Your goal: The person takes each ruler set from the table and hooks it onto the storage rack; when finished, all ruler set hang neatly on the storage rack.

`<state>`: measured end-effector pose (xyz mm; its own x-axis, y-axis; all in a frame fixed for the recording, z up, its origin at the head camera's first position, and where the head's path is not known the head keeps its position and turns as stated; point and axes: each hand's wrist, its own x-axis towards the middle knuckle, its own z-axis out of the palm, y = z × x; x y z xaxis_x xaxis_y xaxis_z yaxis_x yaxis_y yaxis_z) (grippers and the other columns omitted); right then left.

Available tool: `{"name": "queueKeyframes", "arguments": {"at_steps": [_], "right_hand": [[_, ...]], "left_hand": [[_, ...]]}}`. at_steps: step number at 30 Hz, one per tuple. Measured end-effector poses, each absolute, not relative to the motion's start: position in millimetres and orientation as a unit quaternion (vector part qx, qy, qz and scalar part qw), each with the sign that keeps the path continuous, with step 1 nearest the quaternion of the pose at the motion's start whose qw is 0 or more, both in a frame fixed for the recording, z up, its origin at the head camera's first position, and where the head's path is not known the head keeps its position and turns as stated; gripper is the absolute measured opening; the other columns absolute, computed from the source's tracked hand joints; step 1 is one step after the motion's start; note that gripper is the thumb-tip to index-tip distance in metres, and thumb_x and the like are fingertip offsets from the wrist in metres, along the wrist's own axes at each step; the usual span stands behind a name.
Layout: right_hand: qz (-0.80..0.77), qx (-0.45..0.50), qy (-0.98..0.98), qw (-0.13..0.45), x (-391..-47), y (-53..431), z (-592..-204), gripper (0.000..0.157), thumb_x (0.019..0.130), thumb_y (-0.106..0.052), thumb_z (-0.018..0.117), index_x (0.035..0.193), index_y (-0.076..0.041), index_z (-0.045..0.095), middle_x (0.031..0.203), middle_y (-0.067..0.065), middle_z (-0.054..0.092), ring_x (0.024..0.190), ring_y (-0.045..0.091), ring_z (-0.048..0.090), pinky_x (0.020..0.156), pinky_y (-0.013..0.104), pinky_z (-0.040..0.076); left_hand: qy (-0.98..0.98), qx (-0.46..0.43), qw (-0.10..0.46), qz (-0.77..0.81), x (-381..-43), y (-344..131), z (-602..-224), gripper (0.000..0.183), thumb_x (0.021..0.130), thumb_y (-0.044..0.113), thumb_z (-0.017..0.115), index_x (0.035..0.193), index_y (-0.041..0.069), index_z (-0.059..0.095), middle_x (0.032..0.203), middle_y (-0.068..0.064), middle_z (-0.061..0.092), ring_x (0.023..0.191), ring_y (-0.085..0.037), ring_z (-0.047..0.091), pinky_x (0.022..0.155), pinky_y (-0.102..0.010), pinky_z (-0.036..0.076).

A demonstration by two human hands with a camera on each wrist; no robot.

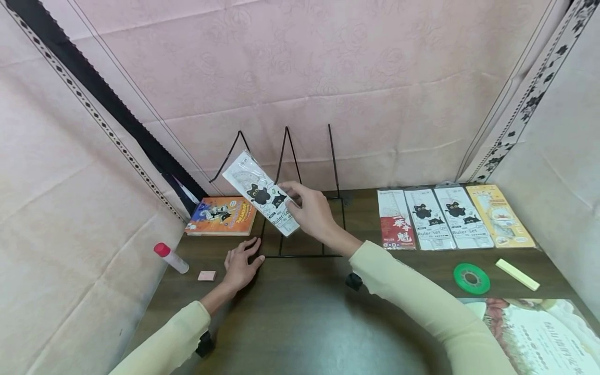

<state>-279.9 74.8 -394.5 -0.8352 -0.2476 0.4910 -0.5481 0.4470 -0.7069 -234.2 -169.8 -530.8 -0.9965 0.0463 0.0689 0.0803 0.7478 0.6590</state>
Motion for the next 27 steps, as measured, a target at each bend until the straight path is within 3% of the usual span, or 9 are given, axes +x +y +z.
{"name": "queueKeyframes", "arguments": {"at_steps": [17, 27], "right_hand": [[0.474, 0.191, -0.845, 0.157, -309.2, 61.4, -404.9, 0.024, 0.090, -0.015, 0.065, 0.114, -0.019, 0.062, 0.104, -0.001, 0.069, 0.077, 0.016, 0.066, 0.070, 0.030, 0.054], [0.516, 0.156, -0.824, 0.175, -326.7, 39.0, -420.2, 0.022, 0.089, -0.015, 0.067, 0.111, -0.017, 0.063, 0.099, -0.002, 0.068, 0.088, 0.010, 0.064, 0.076, 0.028, 0.054]], "left_hand": [[-0.930, -0.040, 0.022, -0.364, -234.1, -168.8, -529.8, 0.055, 0.094, 0.025, 0.062, 0.145, 0.017, 0.044, 0.155, -0.004, 0.035, 0.140, -0.038, 0.025, 0.115, -0.062, -0.003], [-0.932, -0.036, 0.023, -0.361, -233.4, -169.0, -527.6, 0.054, 0.094, 0.024, 0.062, 0.145, 0.017, 0.045, 0.155, -0.004, 0.036, 0.141, -0.038, 0.024, 0.114, -0.063, -0.002]]}}
